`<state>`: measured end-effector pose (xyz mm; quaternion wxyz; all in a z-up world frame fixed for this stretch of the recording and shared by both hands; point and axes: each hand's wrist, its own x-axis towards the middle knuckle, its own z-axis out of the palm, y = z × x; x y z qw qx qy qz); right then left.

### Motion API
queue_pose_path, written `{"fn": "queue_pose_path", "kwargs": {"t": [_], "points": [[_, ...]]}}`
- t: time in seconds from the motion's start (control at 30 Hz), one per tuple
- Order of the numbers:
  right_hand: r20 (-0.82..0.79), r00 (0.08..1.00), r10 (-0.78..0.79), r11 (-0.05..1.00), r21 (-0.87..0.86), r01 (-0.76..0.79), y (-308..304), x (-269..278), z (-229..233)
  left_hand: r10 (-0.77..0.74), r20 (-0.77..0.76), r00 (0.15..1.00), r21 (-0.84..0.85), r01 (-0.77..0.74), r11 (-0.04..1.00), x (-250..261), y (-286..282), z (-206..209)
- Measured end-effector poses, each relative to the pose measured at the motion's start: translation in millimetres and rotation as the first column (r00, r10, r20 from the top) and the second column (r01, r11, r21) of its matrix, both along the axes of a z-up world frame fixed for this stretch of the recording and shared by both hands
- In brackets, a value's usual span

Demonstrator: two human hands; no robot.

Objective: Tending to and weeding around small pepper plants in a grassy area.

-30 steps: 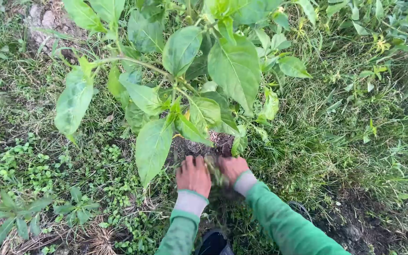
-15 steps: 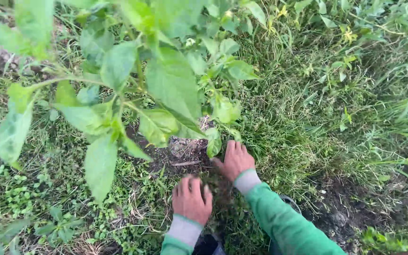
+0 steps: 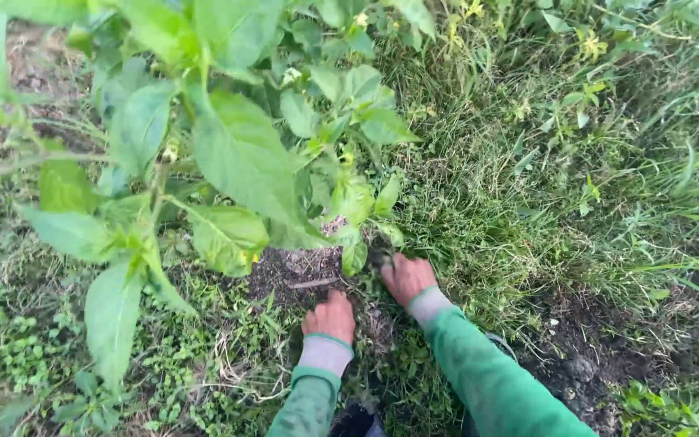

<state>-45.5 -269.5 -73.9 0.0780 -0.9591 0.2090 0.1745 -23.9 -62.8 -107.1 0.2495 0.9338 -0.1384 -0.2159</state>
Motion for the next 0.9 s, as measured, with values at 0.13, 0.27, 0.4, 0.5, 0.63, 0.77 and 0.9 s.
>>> {"fn": "queue_pose_path", "kwargs": {"t": [0.13,0.27,0.4,0.5,0.63,0.77,0.9], "points": [[0.088,0.941,-0.328,0.902,0.324,0.284,-2.0,-28.8,46.1,-0.048,0.053,0.997,0.016,0.047,0.999,-5.4,-0.4,-2.8],[0.338,0.913,-0.228,0.948,0.292,0.128,7.1,-7.7,97.1,-0.196,0.209,0.958,-0.104,0.221,0.97,-55.8,20.1,-13.5],[-0.038,0.998,0.045,0.972,0.233,-0.035,14.0,9.2,58.5,-0.037,0.107,0.994,0.16,0.019,0.987,-42.8,23.1,40.4],[0.066,0.99,0.128,0.979,0.154,-0.137,10.4,-16.9,10.2,0.041,0.038,0.998,0.207,-0.048,0.977,-15.7,22.5,94.1],[0.175,0.946,0.272,0.938,0.171,-0.301,0.9,-30.9,20.7,-0.177,0.252,0.951,-0.016,0.187,0.982,-7.5,6.9,57.6],[0.031,0.846,0.533,0.762,0.418,-0.495,23.6,-43.2,68.2,-0.415,0.105,0.904,0.046,0.413,0.91,-4.3,9.0,70.3],[0.172,0.836,0.522,0.708,0.459,-0.537,25.9,-1.0,108.1,-0.519,0.124,0.846,-0.15,0.533,0.833,-11.6,12.5,52.4]]}}
